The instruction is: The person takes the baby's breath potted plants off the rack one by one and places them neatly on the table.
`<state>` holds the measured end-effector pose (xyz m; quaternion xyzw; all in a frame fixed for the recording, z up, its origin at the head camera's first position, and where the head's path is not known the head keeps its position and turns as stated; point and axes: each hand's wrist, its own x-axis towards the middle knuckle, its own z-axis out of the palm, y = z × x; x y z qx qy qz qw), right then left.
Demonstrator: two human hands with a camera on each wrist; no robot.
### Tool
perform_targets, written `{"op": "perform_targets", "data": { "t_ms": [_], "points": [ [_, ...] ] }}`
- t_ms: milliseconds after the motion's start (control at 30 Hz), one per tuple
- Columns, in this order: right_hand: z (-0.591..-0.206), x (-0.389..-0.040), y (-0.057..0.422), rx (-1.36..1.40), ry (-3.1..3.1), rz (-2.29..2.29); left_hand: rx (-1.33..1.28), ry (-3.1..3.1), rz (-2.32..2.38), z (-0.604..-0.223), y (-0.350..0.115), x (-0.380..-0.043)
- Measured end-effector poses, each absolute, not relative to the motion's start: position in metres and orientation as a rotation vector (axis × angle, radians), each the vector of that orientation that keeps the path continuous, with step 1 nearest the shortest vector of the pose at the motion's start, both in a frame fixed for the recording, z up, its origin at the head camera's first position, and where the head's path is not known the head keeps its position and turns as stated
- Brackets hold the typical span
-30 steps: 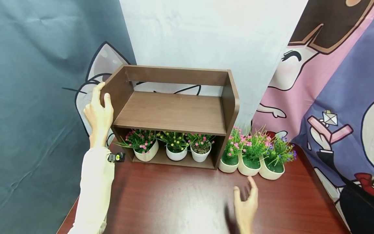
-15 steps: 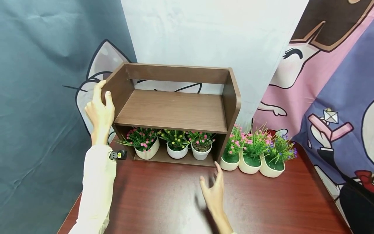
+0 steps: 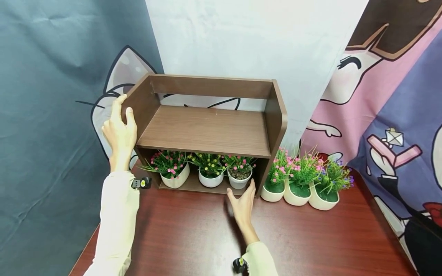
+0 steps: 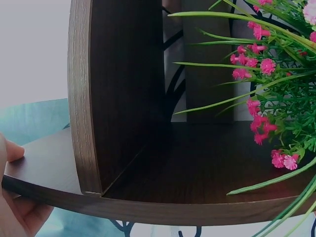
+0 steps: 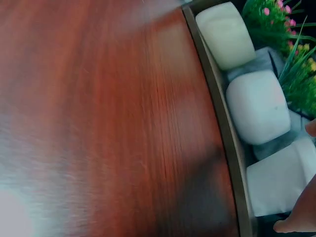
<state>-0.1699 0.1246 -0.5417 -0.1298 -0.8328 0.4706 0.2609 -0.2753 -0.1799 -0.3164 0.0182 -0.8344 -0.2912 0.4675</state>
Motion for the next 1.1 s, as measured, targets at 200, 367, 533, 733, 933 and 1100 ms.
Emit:
{"op": "perform_targets", "data": {
  "t_ms": [200,367,533,733,933,1100],
  "points": [
    [-0.548,-0.195,0.131,-0.359,-2.223,1.208,0.025,-2.054,-0.719,-0.316,-0.178,-0.276],
    [-0.551,-0.204,0.135,-0.374,-2.217,1.22,0.027,-2.05,-0.713,-0.318,-0.176,-0.278],
    [-0.554,-0.209,0.133,-0.382,-2.173,1.225,0.035,-2.038,-0.706,-0.319,-0.179,-0.279],
    [-0.555,-0.201,0.129,-0.378,-2.12,1.32,0.031,-2.047,-0.713,-0.318,-0.182,-0.279],
    [-0.56,-0.18,0.127,-0.342,-2.051,1.47,0.029,-2.049,-0.71,-0.319,-0.182,-0.278],
    [-0.551,-0.151,0.124,-0.316,-2.072,1.567,0.027,-2.048,-0.709,-0.318,-0.183,-0.278]
  ]
}}
